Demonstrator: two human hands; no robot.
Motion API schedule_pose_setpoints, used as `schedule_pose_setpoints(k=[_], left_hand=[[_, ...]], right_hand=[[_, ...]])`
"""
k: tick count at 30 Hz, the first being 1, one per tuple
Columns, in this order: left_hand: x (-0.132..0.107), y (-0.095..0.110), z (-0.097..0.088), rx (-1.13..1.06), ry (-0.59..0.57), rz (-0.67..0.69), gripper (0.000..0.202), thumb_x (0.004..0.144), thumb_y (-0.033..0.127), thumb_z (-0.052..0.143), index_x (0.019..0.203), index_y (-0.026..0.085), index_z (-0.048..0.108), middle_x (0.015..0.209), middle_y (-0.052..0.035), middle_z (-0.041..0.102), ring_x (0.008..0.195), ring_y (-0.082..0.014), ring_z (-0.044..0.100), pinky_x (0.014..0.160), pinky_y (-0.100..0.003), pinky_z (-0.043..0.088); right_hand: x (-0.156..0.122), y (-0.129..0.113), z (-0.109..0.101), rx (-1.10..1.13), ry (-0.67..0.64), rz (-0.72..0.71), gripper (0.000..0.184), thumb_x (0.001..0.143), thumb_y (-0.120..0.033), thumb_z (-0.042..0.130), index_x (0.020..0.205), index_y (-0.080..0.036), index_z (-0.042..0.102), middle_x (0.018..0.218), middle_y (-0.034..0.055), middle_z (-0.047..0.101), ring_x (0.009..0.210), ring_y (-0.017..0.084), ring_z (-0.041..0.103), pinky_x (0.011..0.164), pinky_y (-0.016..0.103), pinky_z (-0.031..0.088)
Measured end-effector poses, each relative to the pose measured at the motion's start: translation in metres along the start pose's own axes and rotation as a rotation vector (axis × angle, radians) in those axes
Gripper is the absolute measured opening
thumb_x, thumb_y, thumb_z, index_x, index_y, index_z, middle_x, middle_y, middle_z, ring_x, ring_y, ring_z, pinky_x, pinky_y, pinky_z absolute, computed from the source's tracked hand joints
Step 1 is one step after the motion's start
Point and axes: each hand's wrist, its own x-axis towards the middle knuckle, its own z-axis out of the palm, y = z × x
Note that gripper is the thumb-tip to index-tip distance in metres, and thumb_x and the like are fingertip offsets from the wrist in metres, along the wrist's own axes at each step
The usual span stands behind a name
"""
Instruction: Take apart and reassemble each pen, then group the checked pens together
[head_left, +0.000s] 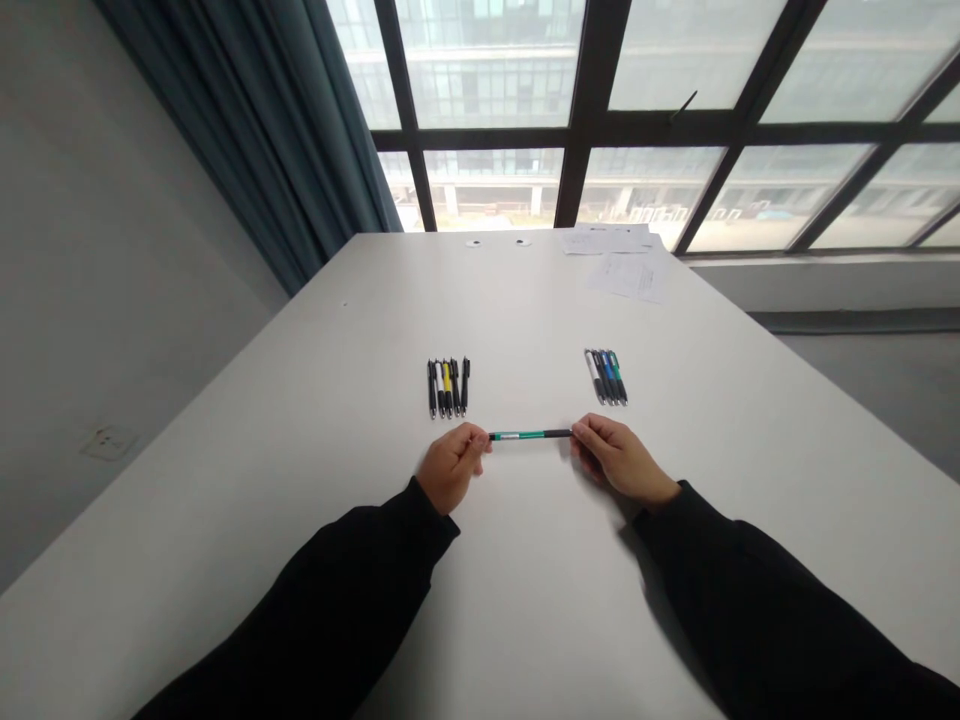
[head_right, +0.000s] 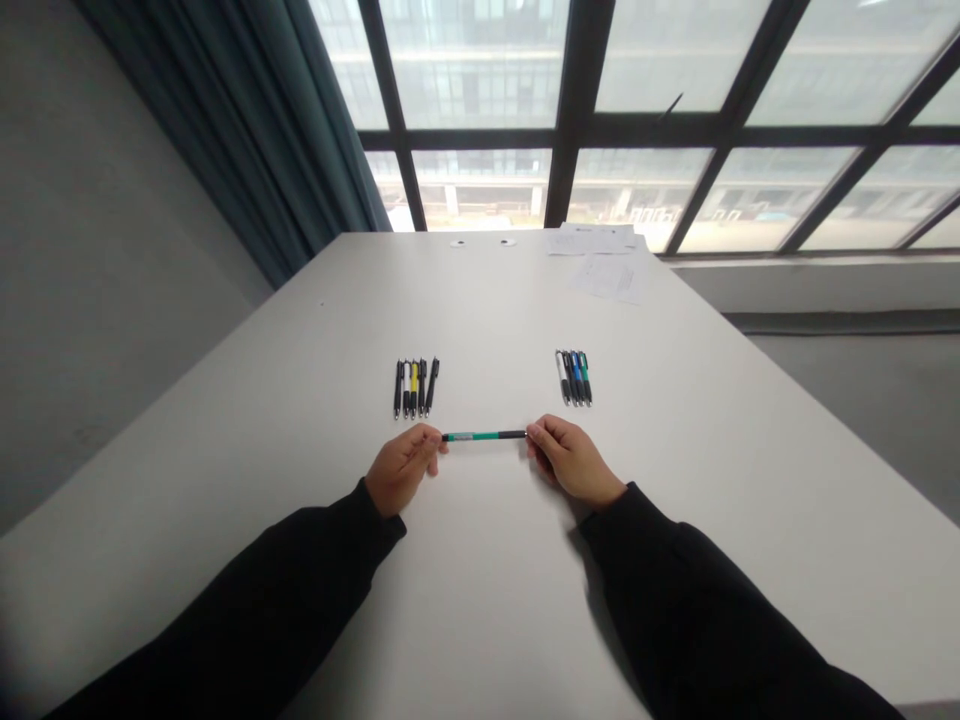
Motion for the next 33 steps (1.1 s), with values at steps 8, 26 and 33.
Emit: schedule_pose_setpoints(k=[8, 26, 33], left_hand=[[0.002, 0.021, 0.038, -0.482, -0.051, -0.127, 0.039, 0.085, 0.054, 0.062, 0.091, 0.016, 0.054, 0.061, 0.0016, 0.060, 0.049, -0.0098, 0.050, 0.049, -0.023, 0.038], [-0.009, 0.035, 0.050, -0.061, -0.161, 0.140, 0.044, 0.099, 0.046, 0.039, 0.064, 0.019, 0.038, 0.060, 0.0039, 0.035, 0.058, -0.0103, 0.034, 0.057, -0.027, 0.028], [0.000, 0.025, 0.071, -0.515, -0.036, -0.113, 0.054, 0.091, 0.063, 0.043, 0.060, 0.020, 0.036, 0.053, 0.0061, 0.030, 0.046, -0.0074, 0.025, 0.046, -0.025, 0.019]], right_hand=[[-0.003, -0.001, 0.027, 0.175, -0.094, -0.038, 0.035, 0.092, -0.050, 0.056, 0.077, -0.018, 0.055, 0.053, -0.0050, 0.052, 0.041, 0.007, 0.039, 0.040, 0.021, 0.028], [-0.006, -0.001, 0.042, 0.421, -0.255, 0.063, 0.049, 0.089, -0.056, 0.058, 0.060, -0.016, 0.052, 0.046, -0.0049, 0.045, 0.039, 0.006, 0.030, 0.041, 0.023, 0.016], [-0.006, -0.008, 0.041, 0.284, -0.142, -0.179, 0.027, 0.087, -0.042, 0.067, 0.080, -0.016, 0.062, 0.065, -0.0013, 0.057, 0.058, 0.011, 0.050, 0.057, 0.025, 0.040]])
